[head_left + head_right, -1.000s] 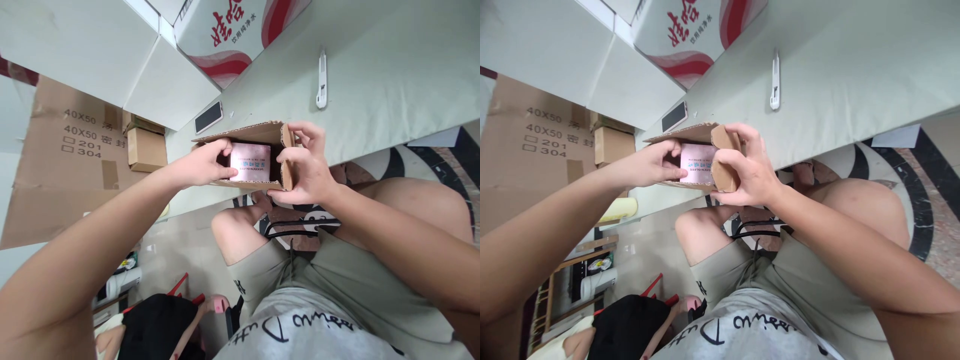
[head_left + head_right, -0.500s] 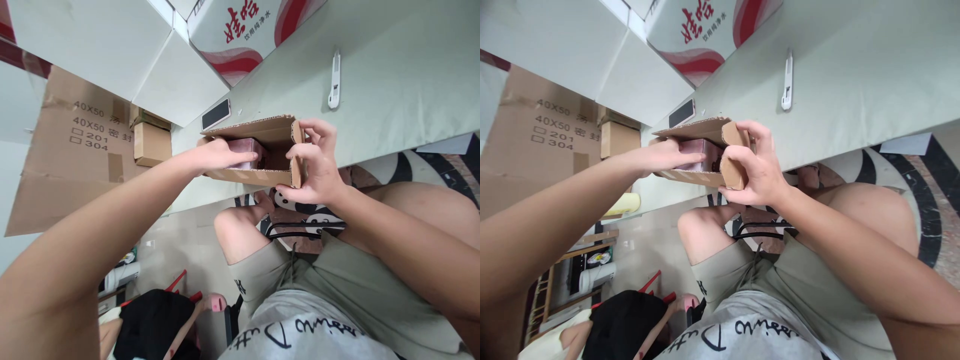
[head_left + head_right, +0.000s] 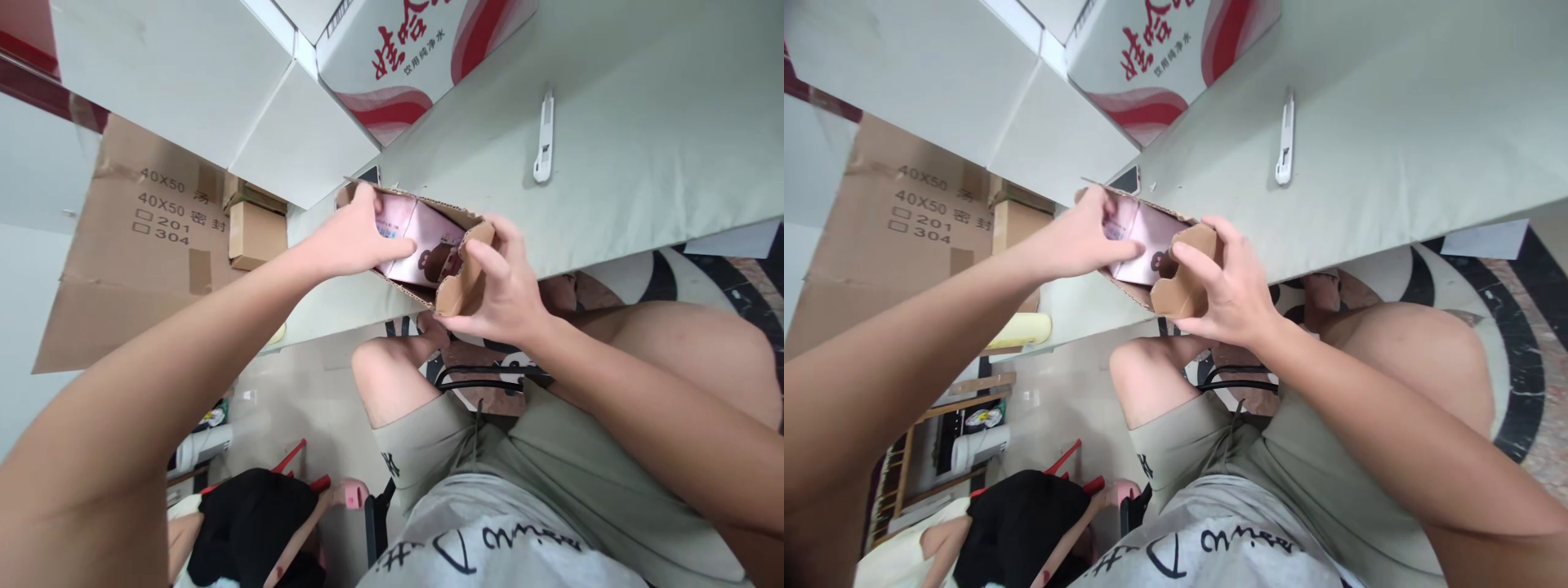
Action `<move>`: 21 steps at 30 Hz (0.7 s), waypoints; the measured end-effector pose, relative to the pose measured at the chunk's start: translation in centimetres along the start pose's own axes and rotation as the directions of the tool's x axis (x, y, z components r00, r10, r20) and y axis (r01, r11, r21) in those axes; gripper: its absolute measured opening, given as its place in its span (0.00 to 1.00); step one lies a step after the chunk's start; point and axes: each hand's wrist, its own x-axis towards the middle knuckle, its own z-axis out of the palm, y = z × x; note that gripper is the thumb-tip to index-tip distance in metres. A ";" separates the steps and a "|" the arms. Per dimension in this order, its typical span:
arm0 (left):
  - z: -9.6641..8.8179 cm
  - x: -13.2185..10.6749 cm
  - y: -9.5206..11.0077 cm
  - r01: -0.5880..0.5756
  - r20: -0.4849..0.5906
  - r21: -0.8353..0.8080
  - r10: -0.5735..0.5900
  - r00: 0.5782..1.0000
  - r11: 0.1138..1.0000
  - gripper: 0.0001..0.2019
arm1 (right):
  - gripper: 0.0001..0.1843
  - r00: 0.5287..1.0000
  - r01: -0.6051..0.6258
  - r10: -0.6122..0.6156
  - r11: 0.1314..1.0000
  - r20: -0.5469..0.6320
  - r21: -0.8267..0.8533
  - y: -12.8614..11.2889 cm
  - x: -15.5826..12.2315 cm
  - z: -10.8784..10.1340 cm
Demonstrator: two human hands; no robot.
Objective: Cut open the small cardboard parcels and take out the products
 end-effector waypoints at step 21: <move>-11.0 -4.2 -0.7 -0.085 -0.241 -0.463 -0.033 0.970 0.882 0.21 | 0.59 0.977 -0.046 -0.011 0.964 -0.211 -0.263 2.5 5.3 -3.2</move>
